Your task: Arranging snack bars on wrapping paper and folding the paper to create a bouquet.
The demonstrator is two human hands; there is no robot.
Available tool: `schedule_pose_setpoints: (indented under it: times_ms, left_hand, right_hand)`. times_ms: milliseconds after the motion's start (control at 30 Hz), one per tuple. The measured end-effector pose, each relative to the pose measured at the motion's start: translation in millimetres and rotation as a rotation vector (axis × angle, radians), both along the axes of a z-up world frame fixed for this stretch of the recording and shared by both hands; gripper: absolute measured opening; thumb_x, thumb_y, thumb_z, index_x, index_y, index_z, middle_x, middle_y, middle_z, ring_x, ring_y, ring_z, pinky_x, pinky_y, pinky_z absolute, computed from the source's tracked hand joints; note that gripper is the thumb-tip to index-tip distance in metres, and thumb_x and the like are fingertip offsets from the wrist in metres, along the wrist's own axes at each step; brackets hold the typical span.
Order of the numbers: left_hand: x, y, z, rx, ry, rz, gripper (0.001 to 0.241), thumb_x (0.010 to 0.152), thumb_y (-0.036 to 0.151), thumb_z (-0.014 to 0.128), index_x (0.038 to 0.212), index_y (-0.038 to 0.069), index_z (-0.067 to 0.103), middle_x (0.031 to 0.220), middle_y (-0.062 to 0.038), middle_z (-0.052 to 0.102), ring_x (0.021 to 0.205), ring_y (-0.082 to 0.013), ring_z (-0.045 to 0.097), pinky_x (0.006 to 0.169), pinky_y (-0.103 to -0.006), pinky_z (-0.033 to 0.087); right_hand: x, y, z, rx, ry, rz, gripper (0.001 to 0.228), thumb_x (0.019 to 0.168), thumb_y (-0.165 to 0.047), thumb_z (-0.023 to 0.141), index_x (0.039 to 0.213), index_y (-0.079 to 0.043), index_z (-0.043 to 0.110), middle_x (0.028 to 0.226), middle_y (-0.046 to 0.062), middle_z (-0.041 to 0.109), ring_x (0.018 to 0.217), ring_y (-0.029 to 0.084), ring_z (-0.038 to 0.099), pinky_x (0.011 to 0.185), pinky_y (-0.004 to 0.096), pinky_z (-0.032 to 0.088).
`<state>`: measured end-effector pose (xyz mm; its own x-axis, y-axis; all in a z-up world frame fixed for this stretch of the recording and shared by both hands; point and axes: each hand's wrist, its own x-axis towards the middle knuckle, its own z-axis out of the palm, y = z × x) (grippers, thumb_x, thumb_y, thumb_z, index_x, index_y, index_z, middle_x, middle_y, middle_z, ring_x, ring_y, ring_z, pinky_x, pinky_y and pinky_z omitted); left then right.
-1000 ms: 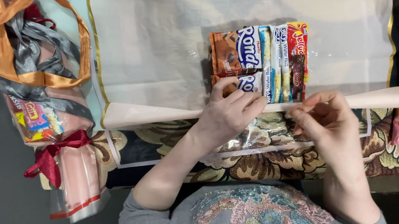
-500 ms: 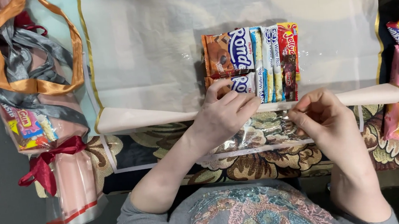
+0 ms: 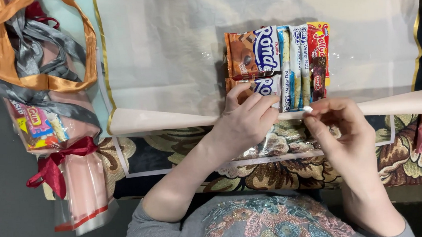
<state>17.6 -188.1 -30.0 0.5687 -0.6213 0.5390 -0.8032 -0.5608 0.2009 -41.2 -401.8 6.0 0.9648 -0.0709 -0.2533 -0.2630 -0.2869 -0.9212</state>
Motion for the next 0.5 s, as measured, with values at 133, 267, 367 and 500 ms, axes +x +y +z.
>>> schedule_pose_setpoints:
  times_ms: [133,267,367,500]
  left_hand:
    - [-5,0,4,0.039,-0.096,0.064,0.026,0.103,0.010,0.063,0.078,0.018,0.062,0.095,0.000,0.063,0.090,-0.0172,0.056,0.104,-0.0375,0.028]
    - [-6,0,4,0.052,-0.139,0.100,0.028,0.106,0.017,0.064,0.078,0.020,0.061,0.086,0.003,0.056,0.086,-0.0173,0.051,0.101,-0.0357,0.029]
    - [-8,1,6,0.034,-0.137,0.111,0.027,0.104,0.019,0.069,0.078,0.020,0.062,0.084,0.003,0.052,0.085,-0.0168,0.050,0.101,-0.0352,0.029]
    - [-11,17,7,0.093,-0.055,0.123,0.018,0.102,0.016,0.073,0.086,0.020,0.065,0.084,0.003,0.054,0.084,-0.0171,0.054,0.101,-0.0348,0.026]
  right_hand:
    - [2,-13,-10,-0.400,-0.462,0.262,0.047,0.096,-0.005,0.073,0.136,0.003,0.051,0.121,0.014,0.068,0.119,0.030,0.062,0.115,0.048,0.044]
    - [8,-16,-24,-0.639,-0.623,0.445,0.067,0.095,-0.001,0.079,0.150,-0.003,0.040,0.122,0.009,0.061,0.116,0.026,0.057,0.118,0.054,0.032]
    - [11,-25,-37,-0.697,-0.730,0.501,0.065,0.095,0.000,0.082,0.148,0.000,0.045,0.117,0.013,0.064,0.107,0.027,0.059,0.103,0.044,0.042]
    - [9,-32,-41,-0.806,-0.764,0.533,0.061,0.100,-0.005,0.081,0.148,0.000,0.045,0.118,0.019,0.063,0.098,0.028,0.057,0.091,0.043,0.042]
